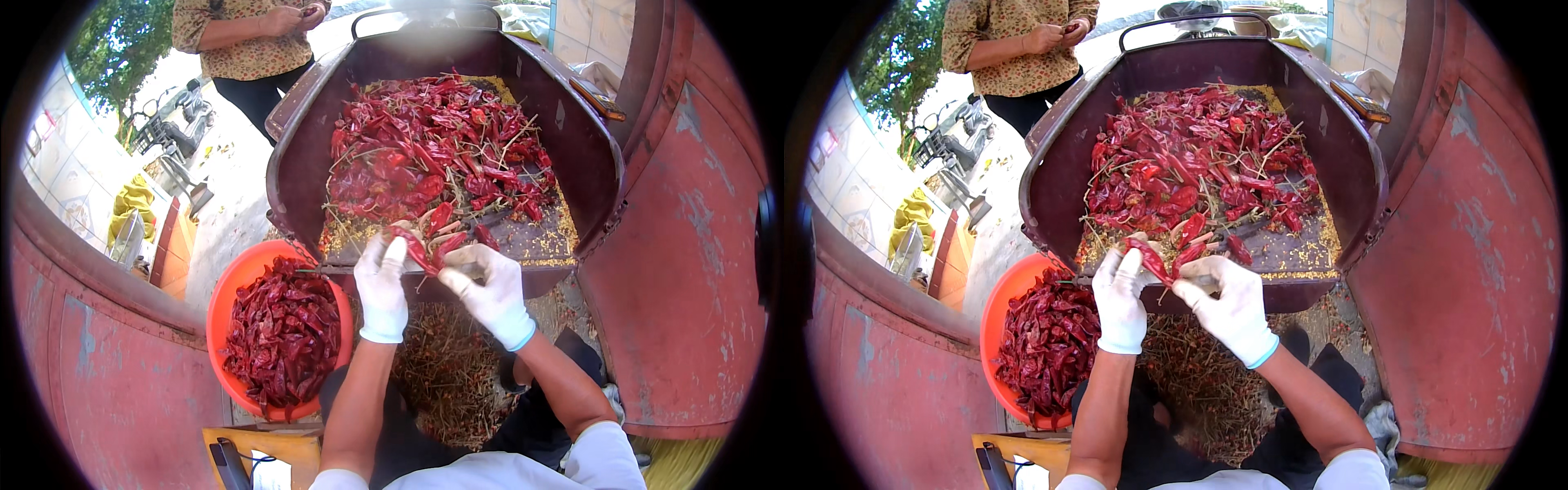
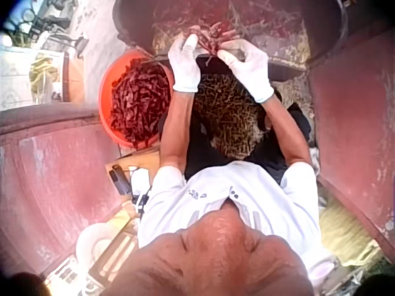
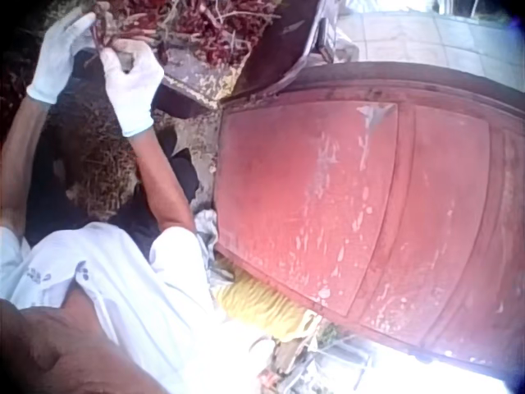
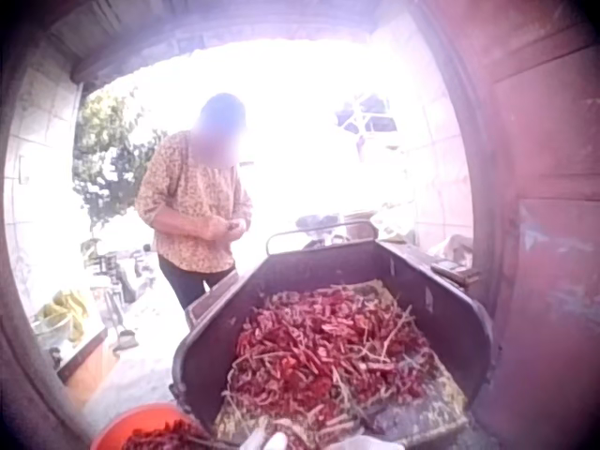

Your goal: The person removes stems and seeds from red peppers using scissors and by hand, then places the processed peppers into an orange container.

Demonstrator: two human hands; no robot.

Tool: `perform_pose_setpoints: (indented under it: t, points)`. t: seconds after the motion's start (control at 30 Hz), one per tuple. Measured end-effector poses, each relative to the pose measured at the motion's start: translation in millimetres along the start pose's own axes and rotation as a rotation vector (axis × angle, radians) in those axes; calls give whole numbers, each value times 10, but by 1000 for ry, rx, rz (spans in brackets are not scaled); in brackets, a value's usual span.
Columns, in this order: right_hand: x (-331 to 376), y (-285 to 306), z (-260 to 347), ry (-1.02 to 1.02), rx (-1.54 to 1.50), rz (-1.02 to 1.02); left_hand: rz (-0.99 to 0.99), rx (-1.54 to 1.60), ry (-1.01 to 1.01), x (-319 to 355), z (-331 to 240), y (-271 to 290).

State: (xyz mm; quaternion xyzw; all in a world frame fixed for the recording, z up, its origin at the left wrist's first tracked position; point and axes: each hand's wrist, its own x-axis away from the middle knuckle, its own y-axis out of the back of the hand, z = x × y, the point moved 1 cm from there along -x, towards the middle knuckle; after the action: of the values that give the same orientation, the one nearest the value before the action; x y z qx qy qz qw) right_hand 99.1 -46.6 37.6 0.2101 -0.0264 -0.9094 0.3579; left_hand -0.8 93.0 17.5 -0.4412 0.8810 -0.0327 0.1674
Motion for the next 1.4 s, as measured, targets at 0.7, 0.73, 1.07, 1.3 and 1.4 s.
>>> perform_pose_setpoints:
  t: [0.7,0.73,1.07,1.3,1.4]
  points:
    - [-100,39,-344,-659,-1241,135,305,-586,-507,143,-163,-224]
    - [-74,47,-354,-637,-1139,128,316,-604,-515,142,-158,-225]
    - [-150,163,-15,-12,-146,23,329,-423,-59,102,-206,-87]
    - [-108,155,-7,76,-94,180,576,84,318,201,-128,-9]
    - [-82,126,38,88,1,174,558,72,343,223,-110,9]
